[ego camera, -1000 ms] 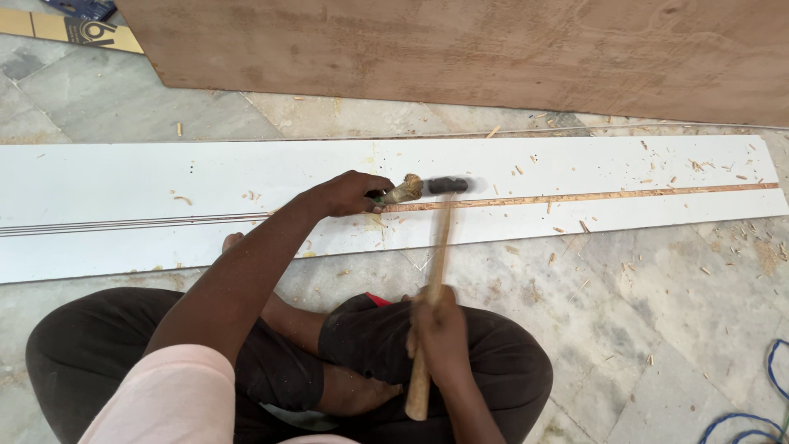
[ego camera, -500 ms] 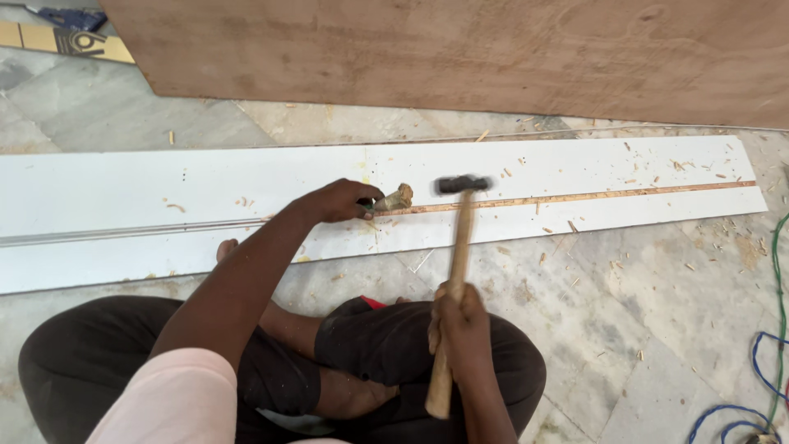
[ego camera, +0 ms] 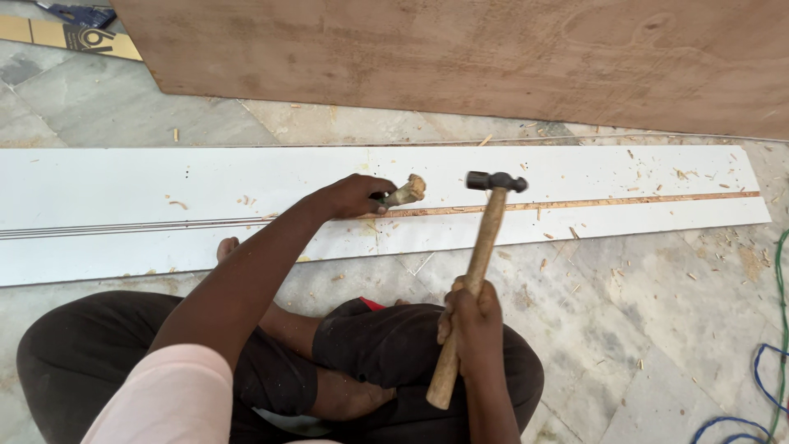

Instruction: The person sits on the floor and uses a hammer and a chisel to carve a groove along a marked line on a long white board. They repeatedly strike the chisel to remove wood shavings and deepen the groove.

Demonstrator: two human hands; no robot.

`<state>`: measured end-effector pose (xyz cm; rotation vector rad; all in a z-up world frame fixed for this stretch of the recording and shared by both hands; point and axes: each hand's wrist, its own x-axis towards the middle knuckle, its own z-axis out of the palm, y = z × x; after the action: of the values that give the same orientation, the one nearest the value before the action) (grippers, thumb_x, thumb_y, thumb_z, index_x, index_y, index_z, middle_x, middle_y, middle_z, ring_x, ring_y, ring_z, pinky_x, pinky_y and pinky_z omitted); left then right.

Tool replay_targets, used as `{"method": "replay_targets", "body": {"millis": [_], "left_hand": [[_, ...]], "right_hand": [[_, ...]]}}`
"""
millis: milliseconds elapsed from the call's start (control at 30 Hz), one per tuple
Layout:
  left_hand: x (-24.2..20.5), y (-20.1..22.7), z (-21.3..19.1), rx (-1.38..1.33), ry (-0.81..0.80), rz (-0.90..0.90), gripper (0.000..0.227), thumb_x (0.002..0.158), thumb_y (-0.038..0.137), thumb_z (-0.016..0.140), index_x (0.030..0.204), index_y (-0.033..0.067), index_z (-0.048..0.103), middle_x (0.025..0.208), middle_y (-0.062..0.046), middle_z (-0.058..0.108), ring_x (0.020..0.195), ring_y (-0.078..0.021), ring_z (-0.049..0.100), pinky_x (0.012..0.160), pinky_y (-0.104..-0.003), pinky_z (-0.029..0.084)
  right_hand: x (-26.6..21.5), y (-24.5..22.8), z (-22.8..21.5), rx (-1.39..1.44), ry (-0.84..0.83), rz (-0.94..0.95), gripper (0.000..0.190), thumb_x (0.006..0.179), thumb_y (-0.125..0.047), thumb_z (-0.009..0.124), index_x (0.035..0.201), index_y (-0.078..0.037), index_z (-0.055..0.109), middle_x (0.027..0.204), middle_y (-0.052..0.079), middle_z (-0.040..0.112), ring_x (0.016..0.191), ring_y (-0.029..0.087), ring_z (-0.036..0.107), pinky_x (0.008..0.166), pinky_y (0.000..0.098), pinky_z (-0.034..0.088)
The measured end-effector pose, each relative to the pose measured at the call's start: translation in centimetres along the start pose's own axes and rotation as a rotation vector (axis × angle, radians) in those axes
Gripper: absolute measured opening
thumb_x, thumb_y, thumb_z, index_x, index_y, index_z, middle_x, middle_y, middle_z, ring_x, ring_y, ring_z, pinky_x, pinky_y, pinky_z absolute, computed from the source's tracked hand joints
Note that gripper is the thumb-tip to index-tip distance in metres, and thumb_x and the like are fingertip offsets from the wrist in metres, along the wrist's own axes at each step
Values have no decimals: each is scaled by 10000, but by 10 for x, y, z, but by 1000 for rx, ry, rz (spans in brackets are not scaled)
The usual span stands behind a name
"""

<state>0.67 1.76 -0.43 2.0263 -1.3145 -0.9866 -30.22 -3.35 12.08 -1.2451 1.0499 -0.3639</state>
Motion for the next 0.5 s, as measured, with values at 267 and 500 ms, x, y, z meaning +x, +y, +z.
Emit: {"method": "replay_targets", "body": {"millis": [267,500], "left_hand": [[19,5,11,15,-58,-21,463,905,202,720,1358,198,622,1233,-69,724,1143,-246,675,999,-423,522],[12,1,11,20,-35,-29,494,899,214,734,1376,210,608,1261,-76,702,1162,-254,654,1006,-433,502]], "right_hand": [[7,11,-12,23,-6,72,169,965,-169,543,1024,-10,534,710,69,546,455,139,495,389,299,441],[0,23,13,-98,-129,77,145,942,-146,544,1024,-28,527,675,72,548,423,142,499,370,310,455]]}}
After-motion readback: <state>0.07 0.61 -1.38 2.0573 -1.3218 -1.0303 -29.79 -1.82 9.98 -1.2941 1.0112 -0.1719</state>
